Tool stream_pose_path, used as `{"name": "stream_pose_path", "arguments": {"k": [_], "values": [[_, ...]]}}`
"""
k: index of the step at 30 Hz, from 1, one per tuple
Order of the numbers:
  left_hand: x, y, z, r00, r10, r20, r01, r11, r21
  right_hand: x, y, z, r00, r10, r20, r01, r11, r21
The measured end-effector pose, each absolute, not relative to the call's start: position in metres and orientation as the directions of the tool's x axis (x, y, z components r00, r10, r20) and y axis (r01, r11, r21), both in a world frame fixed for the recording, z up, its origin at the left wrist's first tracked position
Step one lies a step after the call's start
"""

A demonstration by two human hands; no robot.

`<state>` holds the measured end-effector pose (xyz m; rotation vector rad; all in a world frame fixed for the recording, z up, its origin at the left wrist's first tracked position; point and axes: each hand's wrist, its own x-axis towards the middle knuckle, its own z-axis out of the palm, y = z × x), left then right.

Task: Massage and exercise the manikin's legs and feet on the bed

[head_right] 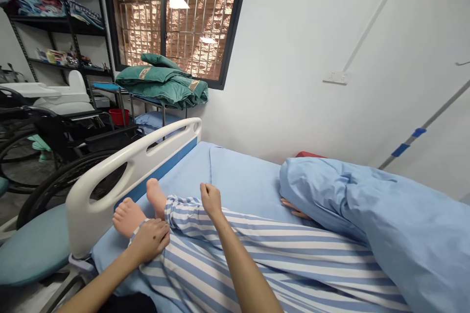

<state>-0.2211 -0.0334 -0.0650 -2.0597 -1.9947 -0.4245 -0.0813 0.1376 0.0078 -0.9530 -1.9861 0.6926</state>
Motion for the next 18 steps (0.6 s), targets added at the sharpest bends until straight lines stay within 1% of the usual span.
{"name": "stream_pose_path", "arguments": {"k": [2, 4, 5, 7, 10, 12, 14, 15, 16, 18], "values": [[-0.22, -0.028, -0.064, -0.026, 0.941, 0.338, 0.997, -0.001, 0.08, -0.098, 0.14, -0.003, -0.412, 0.799, 0.438, 0.319, 0.577, -0.752], [-0.218, -0.02, -0.059, -0.127, 0.939, 0.319, 0.981, 0.072, 0.179, -0.112, 0.143, -0.021, -0.427, 0.802, 0.417, 0.302, 0.562, -0.77], [-0.217, -0.013, -0.054, -0.191, 0.931, 0.312, 0.961, 0.113, 0.25, -0.117, 0.146, -0.031, -0.427, 0.815, 0.393, 0.305, 0.539, -0.785], [-0.213, 0.004, -0.039, -0.311, 0.906, 0.286, 0.888, 0.169, 0.429, -0.121, 0.151, -0.05, -0.411, 0.846, 0.339, 0.3, 0.476, -0.827], [-0.208, 0.042, -0.011, -0.449, 0.854, 0.262, 0.667, 0.126, 0.734, -0.12, 0.157, -0.066, -0.417, 0.859, 0.295, 0.241, 0.418, -0.876], [-0.205, 0.07, 0.001, -0.537, 0.809, 0.24, 0.495, 0.071, 0.866, -0.117, 0.159, -0.068, -0.433, 0.855, 0.285, 0.196, 0.398, -0.896], [-0.202, 0.096, 0.001, -0.599, 0.768, 0.226, 0.379, 0.024, 0.925, -0.116, 0.161, -0.066, -0.428, 0.863, 0.268, 0.169, 0.368, -0.914], [-0.201, 0.106, -0.004, -0.622, 0.753, 0.214, 0.35, 0.024, 0.936, -0.116, 0.161, -0.065, -0.423, 0.869, 0.257, 0.156, 0.349, -0.924], [-0.2, 0.114, -0.011, -0.637, 0.744, 0.2, 0.349, 0.048, 0.936, -0.116, 0.161, -0.065, -0.418, 0.875, 0.243, 0.145, 0.328, -0.933], [-0.201, 0.122, -0.031, -0.632, 0.755, 0.175, 0.441, 0.164, 0.883, -0.116, 0.161, -0.065, -0.411, 0.886, 0.216, 0.115, 0.285, -0.951]]}}
